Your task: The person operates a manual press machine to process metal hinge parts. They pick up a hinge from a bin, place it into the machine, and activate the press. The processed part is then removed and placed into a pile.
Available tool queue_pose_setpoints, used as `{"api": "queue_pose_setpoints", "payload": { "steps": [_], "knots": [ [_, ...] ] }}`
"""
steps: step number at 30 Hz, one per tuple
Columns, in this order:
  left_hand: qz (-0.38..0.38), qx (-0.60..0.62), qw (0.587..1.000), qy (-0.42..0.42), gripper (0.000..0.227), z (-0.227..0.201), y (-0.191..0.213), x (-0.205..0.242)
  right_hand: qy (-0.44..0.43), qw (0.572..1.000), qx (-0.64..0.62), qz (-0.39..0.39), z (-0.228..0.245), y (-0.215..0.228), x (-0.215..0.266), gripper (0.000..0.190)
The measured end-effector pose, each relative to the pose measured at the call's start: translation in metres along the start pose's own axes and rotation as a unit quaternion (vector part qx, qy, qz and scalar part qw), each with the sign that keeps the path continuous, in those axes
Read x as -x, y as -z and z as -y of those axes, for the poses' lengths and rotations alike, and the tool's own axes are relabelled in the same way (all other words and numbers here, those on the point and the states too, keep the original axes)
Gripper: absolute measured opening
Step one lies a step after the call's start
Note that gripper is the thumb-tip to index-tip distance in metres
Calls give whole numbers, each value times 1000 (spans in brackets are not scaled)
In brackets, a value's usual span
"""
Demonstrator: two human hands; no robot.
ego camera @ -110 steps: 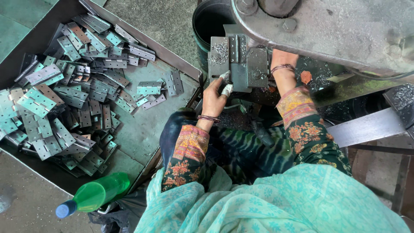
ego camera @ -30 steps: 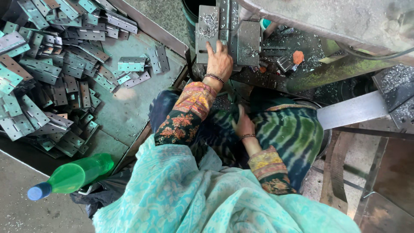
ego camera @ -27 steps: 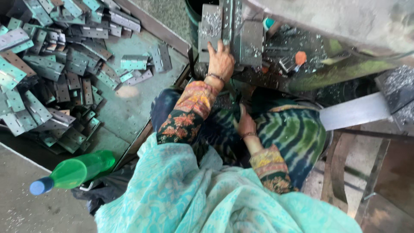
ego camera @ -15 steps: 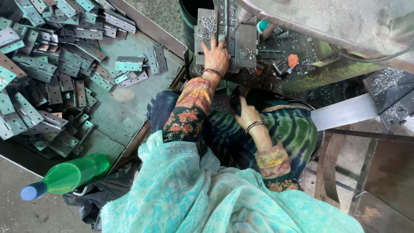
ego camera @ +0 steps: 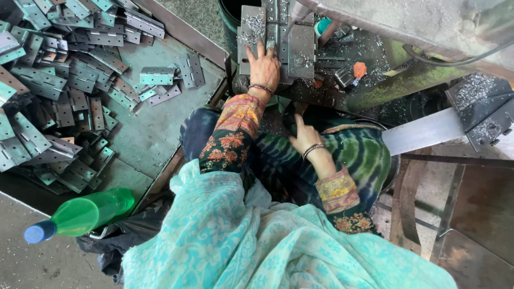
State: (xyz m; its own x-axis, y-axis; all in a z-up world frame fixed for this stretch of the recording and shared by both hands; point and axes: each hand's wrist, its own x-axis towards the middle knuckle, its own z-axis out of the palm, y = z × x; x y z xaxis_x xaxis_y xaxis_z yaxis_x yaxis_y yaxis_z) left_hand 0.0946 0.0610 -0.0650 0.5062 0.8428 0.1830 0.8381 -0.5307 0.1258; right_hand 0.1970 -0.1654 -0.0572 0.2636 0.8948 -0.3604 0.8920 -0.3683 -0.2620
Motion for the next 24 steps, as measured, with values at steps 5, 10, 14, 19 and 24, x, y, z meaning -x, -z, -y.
{"api": "queue_pose_setpoints", "payload": {
  "steps": [5,10,14,19,24],
  "knots": [
    [30,14,999,-9,36,1,4,1,23,1000,-18,-10,-6,-5,-8,82],
    [-15,43,999,-15,35,0,-14,3,-2,994,-67,-83,-28,-82,2,83],
    [-47,64,997,-20,38,-6,-25,5,21,989,-90,-116,-47,-112,-7,84],
    [-56,42,997,-14,38,5,-19,3,-8,991,-95,-89,-49,-119,-9,84],
    [32,-10,999,-21,34,2,6,5,1,992,-76,-97,-27,-90,-3,85]
  ]
}}
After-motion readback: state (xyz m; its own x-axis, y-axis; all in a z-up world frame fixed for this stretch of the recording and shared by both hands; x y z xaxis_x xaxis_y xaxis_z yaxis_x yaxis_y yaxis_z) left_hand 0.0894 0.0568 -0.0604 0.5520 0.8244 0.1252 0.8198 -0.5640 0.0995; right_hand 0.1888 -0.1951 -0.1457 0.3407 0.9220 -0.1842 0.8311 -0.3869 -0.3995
